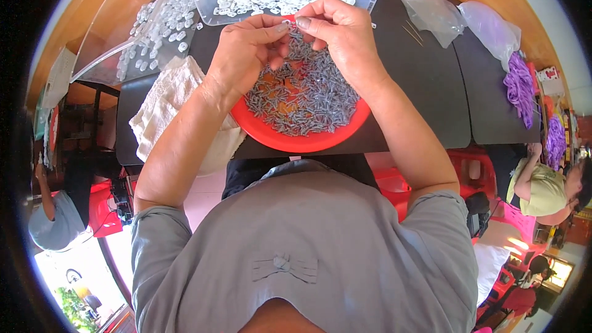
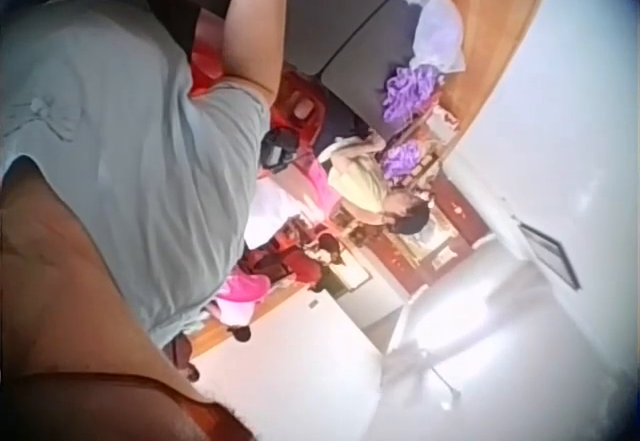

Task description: Assembling small white plastic components by manually inserting metal parts into them.

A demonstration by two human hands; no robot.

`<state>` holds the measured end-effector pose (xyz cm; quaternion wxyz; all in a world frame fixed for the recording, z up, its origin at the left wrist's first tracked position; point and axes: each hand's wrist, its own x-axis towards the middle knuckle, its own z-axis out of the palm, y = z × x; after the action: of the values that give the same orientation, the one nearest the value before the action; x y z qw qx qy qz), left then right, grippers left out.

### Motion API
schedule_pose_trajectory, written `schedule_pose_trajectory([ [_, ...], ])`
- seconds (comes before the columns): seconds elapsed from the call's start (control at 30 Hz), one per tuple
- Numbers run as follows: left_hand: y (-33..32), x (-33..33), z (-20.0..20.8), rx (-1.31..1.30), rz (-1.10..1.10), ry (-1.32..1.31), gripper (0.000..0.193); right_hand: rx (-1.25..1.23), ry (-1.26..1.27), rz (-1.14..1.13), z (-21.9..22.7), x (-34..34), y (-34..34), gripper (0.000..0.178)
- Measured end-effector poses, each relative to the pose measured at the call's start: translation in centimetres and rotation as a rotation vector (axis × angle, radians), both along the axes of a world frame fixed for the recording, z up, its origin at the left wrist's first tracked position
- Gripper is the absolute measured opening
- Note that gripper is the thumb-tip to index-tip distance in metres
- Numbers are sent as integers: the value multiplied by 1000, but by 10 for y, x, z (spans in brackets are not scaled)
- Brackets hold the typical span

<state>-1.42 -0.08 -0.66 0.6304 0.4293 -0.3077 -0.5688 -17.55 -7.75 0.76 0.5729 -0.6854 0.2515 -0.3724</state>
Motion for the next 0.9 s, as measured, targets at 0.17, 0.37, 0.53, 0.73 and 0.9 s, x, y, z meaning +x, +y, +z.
schedule_pose_trajectory([
  [0.17, 2, -2, 3, -24, 80, -64, 11, -37, 46, -7, 5, -2, 3, 11],
  [0.37, 3, -3, 5, -40, 53, -70, 11, -46, 98, -5, 7, -2, 5, 12],
  [0.53, 3, -4, 5, -46, 23, -74, 12, -62, 72, 0, 5, -3, 4, 12],
  [0.73, 4, -6, 6, -42, 29, -68, 14, -86, 63, -23, 5, -2, 6, 11],
  [0.9, 4, -6, 5, -49, 29, -50, 13, -111, 70, -38, 3, -2, 6, 12],
])
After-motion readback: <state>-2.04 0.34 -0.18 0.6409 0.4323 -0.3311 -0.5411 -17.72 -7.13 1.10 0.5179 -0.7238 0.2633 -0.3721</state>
